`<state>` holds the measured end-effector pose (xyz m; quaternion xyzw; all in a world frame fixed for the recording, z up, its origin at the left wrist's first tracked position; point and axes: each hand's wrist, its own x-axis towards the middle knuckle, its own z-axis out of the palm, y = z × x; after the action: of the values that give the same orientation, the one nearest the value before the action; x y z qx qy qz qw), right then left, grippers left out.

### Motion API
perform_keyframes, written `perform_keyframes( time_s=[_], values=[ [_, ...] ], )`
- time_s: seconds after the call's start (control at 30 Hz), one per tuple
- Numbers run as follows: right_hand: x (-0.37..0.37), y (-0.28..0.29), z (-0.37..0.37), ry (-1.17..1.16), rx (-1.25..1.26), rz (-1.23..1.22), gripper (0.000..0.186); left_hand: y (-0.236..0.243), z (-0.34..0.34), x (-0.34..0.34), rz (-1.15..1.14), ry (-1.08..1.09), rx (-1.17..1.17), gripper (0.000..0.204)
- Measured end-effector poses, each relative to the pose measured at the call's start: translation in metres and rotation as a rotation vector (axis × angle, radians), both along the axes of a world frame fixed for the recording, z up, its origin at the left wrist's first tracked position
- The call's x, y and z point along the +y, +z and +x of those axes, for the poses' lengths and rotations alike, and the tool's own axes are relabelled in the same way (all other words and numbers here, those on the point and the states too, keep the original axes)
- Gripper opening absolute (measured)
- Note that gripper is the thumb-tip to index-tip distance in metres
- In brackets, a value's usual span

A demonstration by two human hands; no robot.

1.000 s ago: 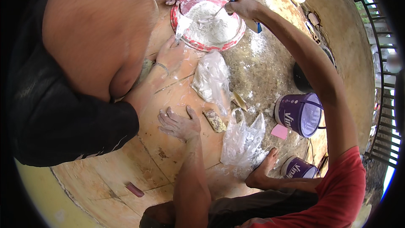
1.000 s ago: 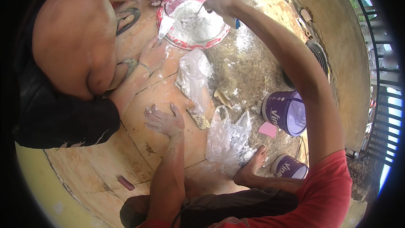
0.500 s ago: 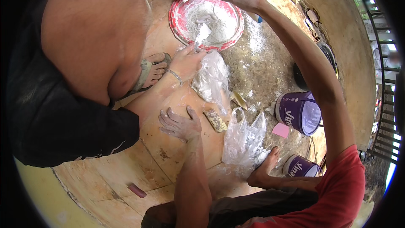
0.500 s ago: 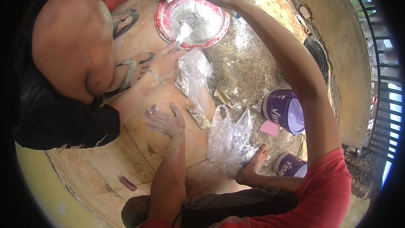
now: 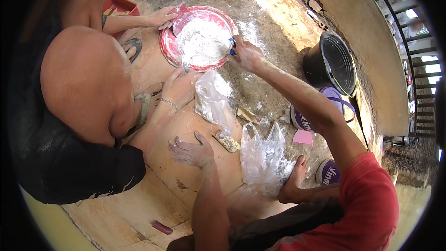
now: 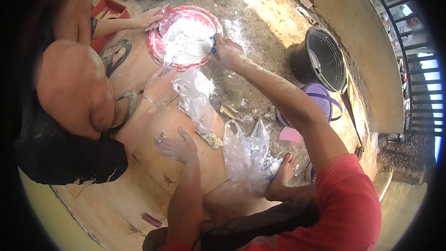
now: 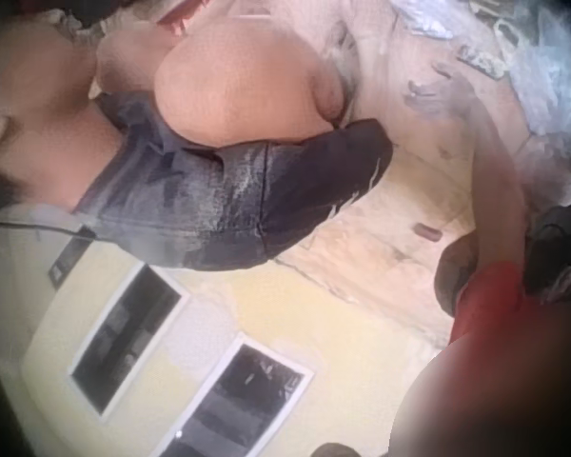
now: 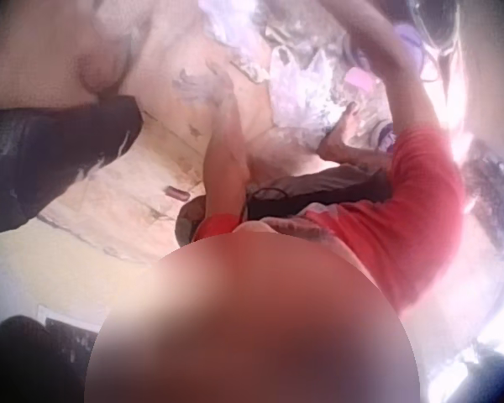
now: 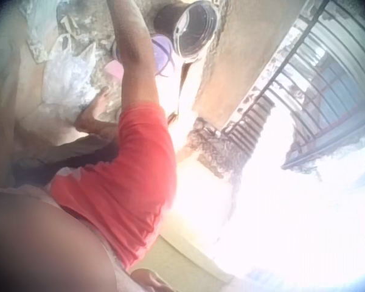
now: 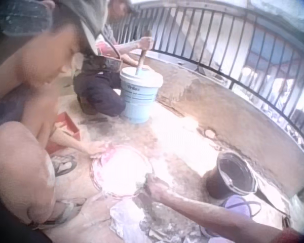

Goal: The person mixes a white powder with water in a bucket using a trowel, then carries the bucket to a concrete surface and applies the mixture into a crack using the trowel.

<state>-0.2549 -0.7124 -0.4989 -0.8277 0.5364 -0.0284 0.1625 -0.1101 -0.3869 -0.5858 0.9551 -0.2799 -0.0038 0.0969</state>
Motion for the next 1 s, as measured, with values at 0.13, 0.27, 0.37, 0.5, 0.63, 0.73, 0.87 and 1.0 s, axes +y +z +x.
perform_keyframes(
  time_s=[0.13, 0.27, 0.37, 0.5, 0.63, 0.73, 0.87, 1.0],
  values=[
    [0.029, 0.002, -0.048, 0.062, 0.234, 0.129, 0.067, -0.016, -0.017, -0.007, 0.069, -0.022, -0.028, 0.075],
    [0.028, 0.073, -0.078, 0.231, -0.012, 0.219, 0.056, -0.037, -0.005, 0.005, 0.071, 0.026, -0.163, 0.076],
    [0.007, 0.132, -0.155, -0.173, -0.087, 0.159, 0.061, -0.025, -0.007, 0.004, 0.051, 0.026, -0.151, 0.077],
    [0.002, 0.140, -0.263, -0.471, 0.291, 0.058, 0.081, -0.012, 0.008, 0.008, 0.056, 0.044, -0.124, 0.077],
    [0.025, 0.087, -0.323, -0.340, 0.232, 0.102, 0.042, -0.004, -0.006, -0.003, 0.031, -0.026, -0.096, 0.077],
    [0.009, 0.097, -0.309, -0.415, 0.377, 0.058, 0.036, -0.003, -0.005, -0.001, 0.047, -0.009, -0.052, 0.079],
    [0.008, 0.142, -0.289, -0.285, 0.283, -0.074, 0.032, 0.004, -0.005, 0.004, 0.049, 0.005, -0.011, 0.081],
    [0.016, 0.170, -0.261, -0.163, 0.358, -0.076, 0.030, 0.004, -0.010, 0.001, 0.035, 0.004, -0.003, 0.081]
  ],
)
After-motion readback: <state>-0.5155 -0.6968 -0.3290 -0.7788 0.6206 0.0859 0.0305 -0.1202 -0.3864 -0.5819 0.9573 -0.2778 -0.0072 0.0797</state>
